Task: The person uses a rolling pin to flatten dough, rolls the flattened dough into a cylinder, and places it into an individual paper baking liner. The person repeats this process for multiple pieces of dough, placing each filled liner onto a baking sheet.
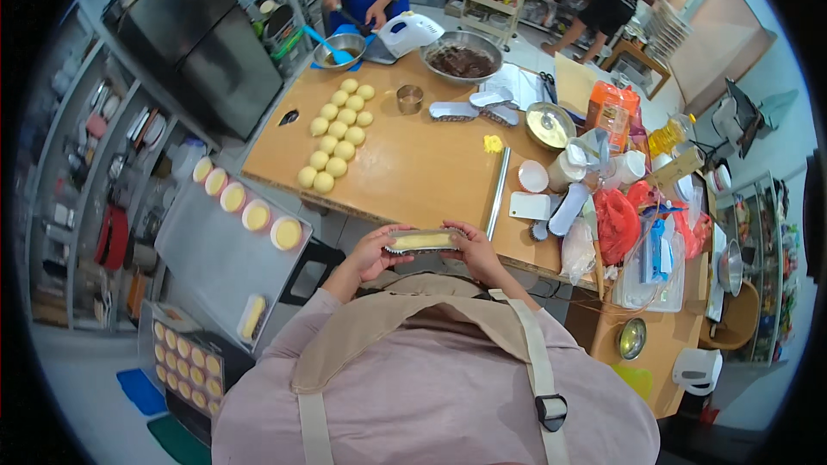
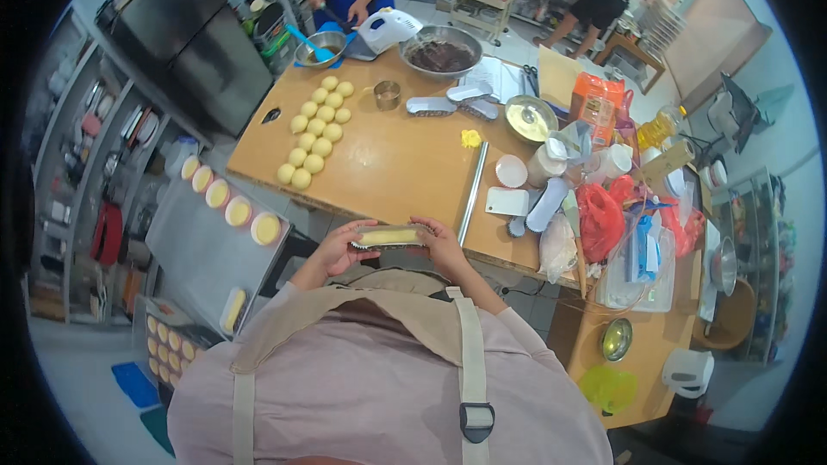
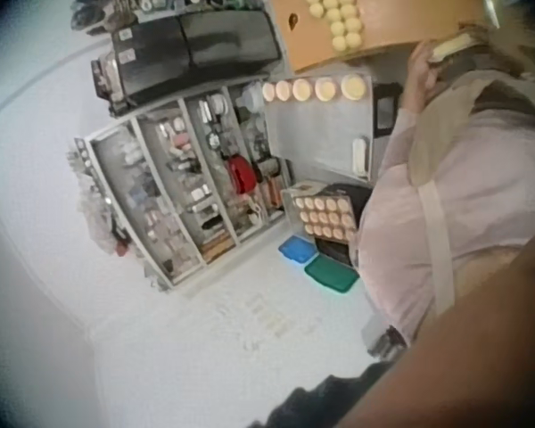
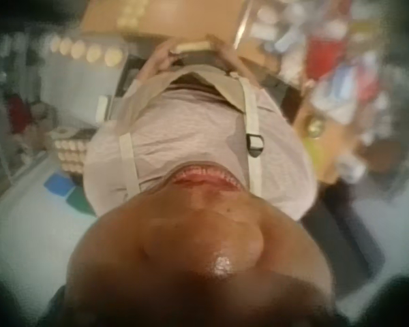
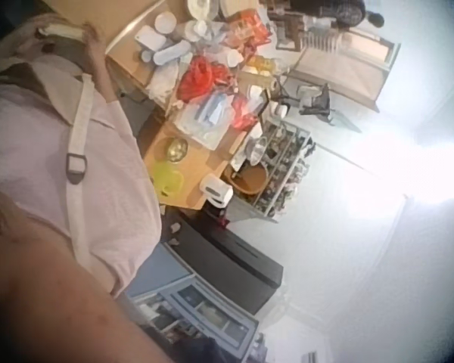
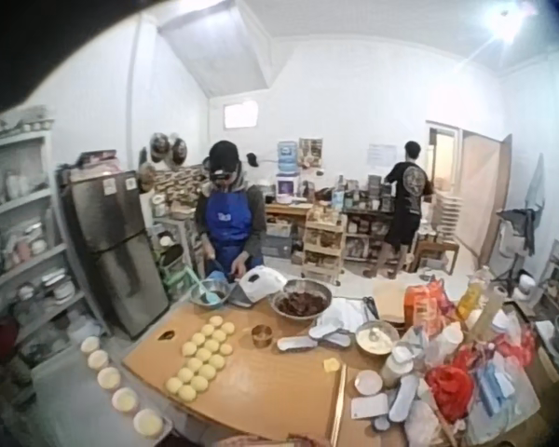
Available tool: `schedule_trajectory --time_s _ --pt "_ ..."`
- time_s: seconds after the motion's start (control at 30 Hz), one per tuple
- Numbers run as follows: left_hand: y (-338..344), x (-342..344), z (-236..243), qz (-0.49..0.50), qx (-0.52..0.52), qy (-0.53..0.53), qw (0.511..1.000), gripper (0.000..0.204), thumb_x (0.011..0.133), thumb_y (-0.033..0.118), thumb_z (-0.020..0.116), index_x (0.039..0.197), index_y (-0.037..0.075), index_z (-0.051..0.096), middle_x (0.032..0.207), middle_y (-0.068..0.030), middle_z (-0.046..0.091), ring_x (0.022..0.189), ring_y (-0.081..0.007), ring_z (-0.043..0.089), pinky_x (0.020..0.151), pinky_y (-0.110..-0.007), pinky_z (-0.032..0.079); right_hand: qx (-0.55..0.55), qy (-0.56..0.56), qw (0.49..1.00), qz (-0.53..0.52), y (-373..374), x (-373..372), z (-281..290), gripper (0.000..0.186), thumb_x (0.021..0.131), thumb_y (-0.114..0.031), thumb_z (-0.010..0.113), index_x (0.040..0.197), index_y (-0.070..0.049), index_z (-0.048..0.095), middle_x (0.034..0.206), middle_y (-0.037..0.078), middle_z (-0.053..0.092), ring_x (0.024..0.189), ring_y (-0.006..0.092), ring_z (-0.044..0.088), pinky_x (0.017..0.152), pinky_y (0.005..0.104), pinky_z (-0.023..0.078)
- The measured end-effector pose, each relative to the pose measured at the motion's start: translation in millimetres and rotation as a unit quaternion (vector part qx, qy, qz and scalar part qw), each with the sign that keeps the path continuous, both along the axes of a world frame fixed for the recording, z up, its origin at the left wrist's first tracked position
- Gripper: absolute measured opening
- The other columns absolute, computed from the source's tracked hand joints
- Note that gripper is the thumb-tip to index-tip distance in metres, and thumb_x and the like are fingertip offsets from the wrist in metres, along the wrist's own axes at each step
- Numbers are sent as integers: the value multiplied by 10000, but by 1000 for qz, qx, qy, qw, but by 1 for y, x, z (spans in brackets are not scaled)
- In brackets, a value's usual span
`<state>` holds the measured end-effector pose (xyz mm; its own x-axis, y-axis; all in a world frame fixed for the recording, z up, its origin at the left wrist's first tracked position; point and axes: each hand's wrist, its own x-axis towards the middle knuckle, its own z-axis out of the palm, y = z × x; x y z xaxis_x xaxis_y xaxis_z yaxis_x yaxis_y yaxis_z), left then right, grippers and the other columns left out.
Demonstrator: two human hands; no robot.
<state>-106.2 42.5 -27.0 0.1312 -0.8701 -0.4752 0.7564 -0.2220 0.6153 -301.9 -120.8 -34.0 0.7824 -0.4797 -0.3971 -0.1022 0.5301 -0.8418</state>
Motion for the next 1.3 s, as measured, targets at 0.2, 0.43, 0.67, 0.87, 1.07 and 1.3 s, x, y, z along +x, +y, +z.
schedule_trajectory --time_s 0.2,0.43,0.67,0.87,1.07,1.3 --pt "36 5 23 33 -53 59 996 370 996 138 441 1353 40 456 1330 -166 509 1191 -304 548 959 -479 520 24 -18 999 38 17 14 20 388 956 -42 519 1342 -36 487 1270 89 549 1127 206 573 896 382 563" --pt "88 34 20 83 -30 -25 996 418 1009 313 487 1330 47 467 1283 -134 542 1119 -249 579 904 -433 547 -34 -35 990 130 54 65 25 446 950 -29 510 1389 -76 455 1364 74 484 1186 217 542 919 387 543" --pt "196 97 0 230 18 48 972 495 1007 453 438 1305 59 483 1230 -103 582 1048 -233 604 821 -405 578 -43 -80 967 240 135 160 32 578 979 -180 530 1495 -118 278 1447 99 372 1272 236 457 964 436 495" --pt "339 165 -34 370 52 0 928 492 1009 461 433 1289 61 488 1218 -89 587 1058 -223 592 837 -411 547 -31 -39 972 231 180 223 18 511 991 -263 525 1449 -112 357 1380 96 468 1172 203 517 913 390 497" --pt "438 180 -70 436 222 -18 872 521 1005 482 421 1309 61 460 1249 -102 560 1108 -206 569 845 -382 565 -19 20 976 217 212 242 -7 447 999 -261 516 1401 -97 408 1307 73 520 1104 172 548 898 353 491" --pt "452 180 -93 343 326 -146 869 521 988 465 484 1315 61 455 1250 -113 567 1100 -230 582 816 -389 561 -22 71 977 200 218 238 -27 423 984 -296 548 1350 -101 461 1263 69 563 1075 165 573 871 336 494"
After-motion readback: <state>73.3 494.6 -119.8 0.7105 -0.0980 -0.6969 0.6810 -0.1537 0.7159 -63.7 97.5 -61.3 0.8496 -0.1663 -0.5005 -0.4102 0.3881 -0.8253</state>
